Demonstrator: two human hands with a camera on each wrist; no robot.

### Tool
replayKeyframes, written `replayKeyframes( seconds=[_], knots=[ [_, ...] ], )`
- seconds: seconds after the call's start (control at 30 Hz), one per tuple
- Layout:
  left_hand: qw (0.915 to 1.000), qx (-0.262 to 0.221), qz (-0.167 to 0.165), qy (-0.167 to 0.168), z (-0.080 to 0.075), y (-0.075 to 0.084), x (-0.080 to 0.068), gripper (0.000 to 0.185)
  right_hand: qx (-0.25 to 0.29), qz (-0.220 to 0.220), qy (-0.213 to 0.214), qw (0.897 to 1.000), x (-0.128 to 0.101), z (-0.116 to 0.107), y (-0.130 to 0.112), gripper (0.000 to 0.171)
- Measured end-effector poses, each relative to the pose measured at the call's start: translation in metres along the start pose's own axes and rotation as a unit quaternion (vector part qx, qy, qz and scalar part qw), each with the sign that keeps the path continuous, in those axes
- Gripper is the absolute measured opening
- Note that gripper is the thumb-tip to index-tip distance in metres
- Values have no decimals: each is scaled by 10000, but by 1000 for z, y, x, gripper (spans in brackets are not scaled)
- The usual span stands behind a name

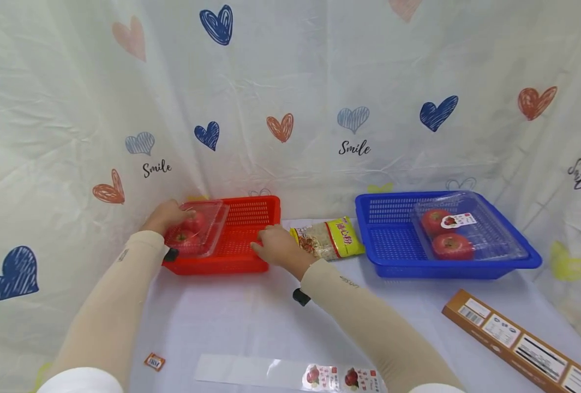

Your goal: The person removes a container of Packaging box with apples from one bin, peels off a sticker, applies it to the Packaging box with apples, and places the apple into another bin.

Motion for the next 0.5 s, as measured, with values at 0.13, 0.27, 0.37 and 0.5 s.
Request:
replayKeyframes(
  seconds=[0.13,0.27,0.37,0.5],
  knots=[
    [9998,-5,-125,-156,1,-3,2,63,373,-21,-274,9989,3,15,-24,49],
    [9995,184,-211,-176,0,-13,6,59,516,62,-662,9965,3,31,-49,54],
    [9990,422,-129,-101,-2,-17,8,59,800,136,-917,9925,3,40,-66,53],
    [9982,577,126,65,-2,-13,9,55,1772,369,-1378,9738,8,44,-85,59]
  ],
)
Point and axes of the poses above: each hand's wrist, its own x-axis towards the middle knuckle, its own z-axis out of the palm, y = z × x, the point moved 4 cm from there along x, towards the middle knuckle, and after that the axes turned 14 degrees about z, right-handed, at the moved point
